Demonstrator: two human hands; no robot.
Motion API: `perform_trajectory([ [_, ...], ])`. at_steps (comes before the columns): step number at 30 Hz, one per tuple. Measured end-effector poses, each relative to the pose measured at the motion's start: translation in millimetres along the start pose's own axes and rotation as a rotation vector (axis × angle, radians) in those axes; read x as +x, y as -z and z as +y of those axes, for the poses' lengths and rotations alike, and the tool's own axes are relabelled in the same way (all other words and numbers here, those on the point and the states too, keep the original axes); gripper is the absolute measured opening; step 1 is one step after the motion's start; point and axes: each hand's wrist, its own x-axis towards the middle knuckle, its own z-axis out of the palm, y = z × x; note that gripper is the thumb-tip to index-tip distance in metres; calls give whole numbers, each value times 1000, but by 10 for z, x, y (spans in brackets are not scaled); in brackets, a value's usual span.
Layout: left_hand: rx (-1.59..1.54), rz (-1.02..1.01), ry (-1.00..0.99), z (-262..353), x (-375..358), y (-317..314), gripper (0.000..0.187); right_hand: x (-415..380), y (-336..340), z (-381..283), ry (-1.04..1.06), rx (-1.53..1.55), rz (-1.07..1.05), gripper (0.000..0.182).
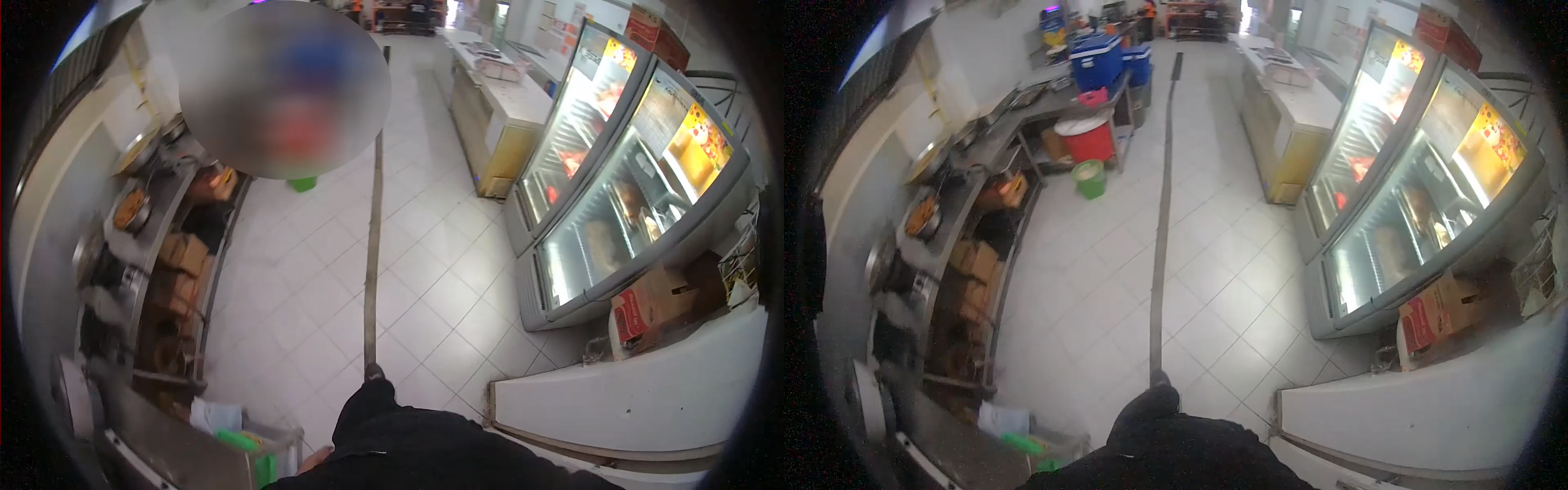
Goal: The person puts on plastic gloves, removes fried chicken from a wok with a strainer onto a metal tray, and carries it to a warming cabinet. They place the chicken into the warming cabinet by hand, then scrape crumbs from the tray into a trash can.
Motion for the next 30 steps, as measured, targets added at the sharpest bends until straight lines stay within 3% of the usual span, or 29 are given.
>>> perform_trajectory([
  [3,114,38,-165,1643,560,906,34,246,105,-638,-73,72,50,31],
  [6,175,228,-427,3388,884,1823,36,662,203,-1299,-92,138,84,32],
  [9,358,432,-701,5123,905,2533,37,1189,321,-1933,-99,183,98,33],
  [10,303,405,-740,5657,813,2707,36,1385,356,-2147,-101,190,93,33],
  [14,163,414,-883,7209,718,3163,34,2227,654,-3106,-84,169,57,34],
  [16,155,392,-828,7687,741,3221,31,2697,922,-3675,-48,134,35,35],
  [18,216,365,-713,7741,1064,3362,30,3150,1250,-4278,7,83,23,35],
  [20,363,239,-428,7694,1225,3520,29,3602,1636,-4967,80,28,26,36],
  [22,406,-63,-339,7363,1714,3926,40,3996,2038,-5841,172,-7,34,37],
  [23,416,-201,-189,7367,1710,4036,42,4181,2212,-6291,217,-23,39,37],
  [26,351,-126,51,7630,1460,4130,42,4675,2640,-7504,333,-37,43,38],
  [30,223,-50,81,8377,1557,4359,44,5327,2950,-8650,394,-38,30,39],
])
